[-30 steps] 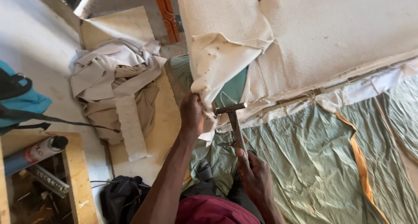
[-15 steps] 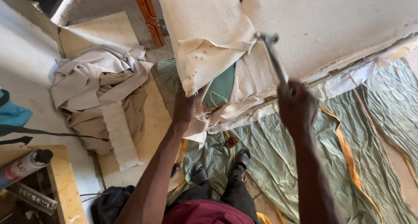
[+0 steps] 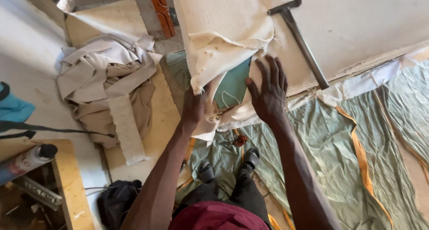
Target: Removing old fabric and staples from a furniture frame using a hammer and scissors
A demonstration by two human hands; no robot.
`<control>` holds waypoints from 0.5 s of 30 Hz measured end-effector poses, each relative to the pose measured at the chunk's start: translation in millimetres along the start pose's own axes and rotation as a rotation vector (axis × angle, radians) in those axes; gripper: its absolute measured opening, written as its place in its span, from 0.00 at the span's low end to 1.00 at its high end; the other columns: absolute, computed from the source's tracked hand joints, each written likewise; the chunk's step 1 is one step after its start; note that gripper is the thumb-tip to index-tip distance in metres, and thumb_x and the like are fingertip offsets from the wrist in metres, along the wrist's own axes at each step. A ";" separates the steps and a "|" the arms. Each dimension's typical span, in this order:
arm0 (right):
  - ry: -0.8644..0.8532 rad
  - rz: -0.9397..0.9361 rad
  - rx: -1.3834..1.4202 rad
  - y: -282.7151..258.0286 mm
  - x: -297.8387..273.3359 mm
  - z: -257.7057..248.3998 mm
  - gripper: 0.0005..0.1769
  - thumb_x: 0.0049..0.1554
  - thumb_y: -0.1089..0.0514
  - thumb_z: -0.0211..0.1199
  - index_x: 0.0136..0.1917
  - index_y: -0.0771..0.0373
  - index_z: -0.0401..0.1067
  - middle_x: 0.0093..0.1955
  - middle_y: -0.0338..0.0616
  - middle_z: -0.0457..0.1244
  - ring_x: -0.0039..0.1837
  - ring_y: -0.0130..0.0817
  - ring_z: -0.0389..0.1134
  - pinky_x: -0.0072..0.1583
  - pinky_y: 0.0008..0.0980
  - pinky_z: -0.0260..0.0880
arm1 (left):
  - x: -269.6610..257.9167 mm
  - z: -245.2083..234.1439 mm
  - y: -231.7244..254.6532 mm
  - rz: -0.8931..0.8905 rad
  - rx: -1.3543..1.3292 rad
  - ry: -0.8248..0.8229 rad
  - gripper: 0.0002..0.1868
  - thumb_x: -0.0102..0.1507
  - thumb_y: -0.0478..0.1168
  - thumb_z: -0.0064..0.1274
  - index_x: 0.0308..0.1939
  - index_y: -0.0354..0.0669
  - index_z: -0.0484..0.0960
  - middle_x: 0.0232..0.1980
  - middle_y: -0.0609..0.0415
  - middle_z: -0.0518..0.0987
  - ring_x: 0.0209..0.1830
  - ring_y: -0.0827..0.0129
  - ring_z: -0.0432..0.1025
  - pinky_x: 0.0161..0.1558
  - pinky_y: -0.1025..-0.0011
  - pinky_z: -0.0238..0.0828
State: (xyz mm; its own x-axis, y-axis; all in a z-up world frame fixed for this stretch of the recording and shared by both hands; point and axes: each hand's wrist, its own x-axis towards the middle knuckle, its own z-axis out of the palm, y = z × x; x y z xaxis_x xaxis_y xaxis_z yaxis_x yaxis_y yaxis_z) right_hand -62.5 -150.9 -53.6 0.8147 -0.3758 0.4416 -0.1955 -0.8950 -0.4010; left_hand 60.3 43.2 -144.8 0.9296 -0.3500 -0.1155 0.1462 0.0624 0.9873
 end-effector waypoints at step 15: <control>-0.483 0.771 0.297 56.7 -272.2 35.3 0.15 0.61 0.42 0.55 0.51 0.46 0.78 0.42 0.47 0.73 0.52 0.55 0.74 0.55 0.54 0.72 | -4.4 6.6 -11.1 0.219 0.202 0.286 0.14 0.69 0.35 0.41 0.28 0.39 0.72 0.11 0.48 0.66 0.08 0.63 0.70 0.10 0.72 0.63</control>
